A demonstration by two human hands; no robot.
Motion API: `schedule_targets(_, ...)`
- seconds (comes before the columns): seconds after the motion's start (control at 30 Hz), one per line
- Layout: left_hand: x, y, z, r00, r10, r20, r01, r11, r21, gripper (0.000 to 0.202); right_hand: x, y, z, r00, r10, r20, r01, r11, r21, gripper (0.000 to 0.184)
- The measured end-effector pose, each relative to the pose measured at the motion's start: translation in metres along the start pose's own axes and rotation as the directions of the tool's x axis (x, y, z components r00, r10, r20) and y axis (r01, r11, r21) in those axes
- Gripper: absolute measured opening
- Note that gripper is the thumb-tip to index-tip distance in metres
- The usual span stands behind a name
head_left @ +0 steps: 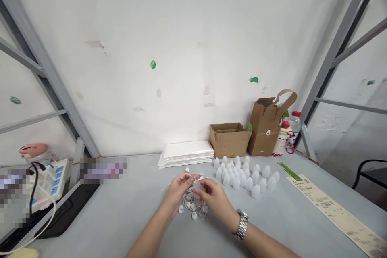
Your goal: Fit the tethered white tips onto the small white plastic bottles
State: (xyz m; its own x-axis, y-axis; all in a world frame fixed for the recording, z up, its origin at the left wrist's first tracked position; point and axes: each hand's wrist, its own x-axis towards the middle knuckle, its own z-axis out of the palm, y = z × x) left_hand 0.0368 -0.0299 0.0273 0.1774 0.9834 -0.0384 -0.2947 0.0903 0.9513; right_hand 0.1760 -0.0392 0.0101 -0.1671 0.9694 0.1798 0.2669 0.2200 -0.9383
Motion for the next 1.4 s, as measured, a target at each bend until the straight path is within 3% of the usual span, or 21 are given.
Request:
schedule_targets(0.17,-0.001,-0.001,0.001,0.999,-0.039,0.018,0.04,0.998,-0.046,0.031,-0.002,-0.001,0.001,0.998,-0.036,-0.045,0.034,0.998,-0.044,0.017)
schedule_targets(0.47,-0.003,0.0,0.004,0.994,-0.005,0.107,0.018,0.992,-0.123,0.029,0.004,-0.001,-0.003,0.999,0.031,0.034,-0.037,0.984,0.175,0.032)
schedule_targets(0.6,-0.004,0.002,0.003,0.991,0.008,0.135,0.007,0.994,-0.108,0.029,0.003,-0.002,-0.006,1.0,0.002,-0.018,-0.001,0.997,0.073,0.03)
schedule_targets(0.77,-0.004,0.003,0.004,0.994,-0.007,0.11,0.016,0.997,-0.078,0.029,-0.001,-0.006,-0.005,0.988,-0.122,-0.093,0.11,0.986,-0.126,0.021)
schedule_targets(1.07,-0.008,0.004,0.007,0.997,-0.003,0.077,0.007,0.998,-0.055,0.025,-0.005,-0.003,-0.003,0.967,-0.235,-0.098,0.201,0.942,-0.269,0.016)
schedule_targets(1.27,-0.008,0.005,0.009,0.999,-0.019,0.05,0.021,0.999,-0.048,0.029,-0.007,0.0,-0.004,0.927,-0.368,-0.068,0.314,0.865,-0.392,0.016)
schedule_targets(1.4,-0.008,0.005,0.011,0.999,-0.031,0.04,0.033,0.999,-0.032,0.029,-0.006,-0.001,-0.004,0.941,-0.331,-0.069,0.282,0.882,-0.378,0.014)
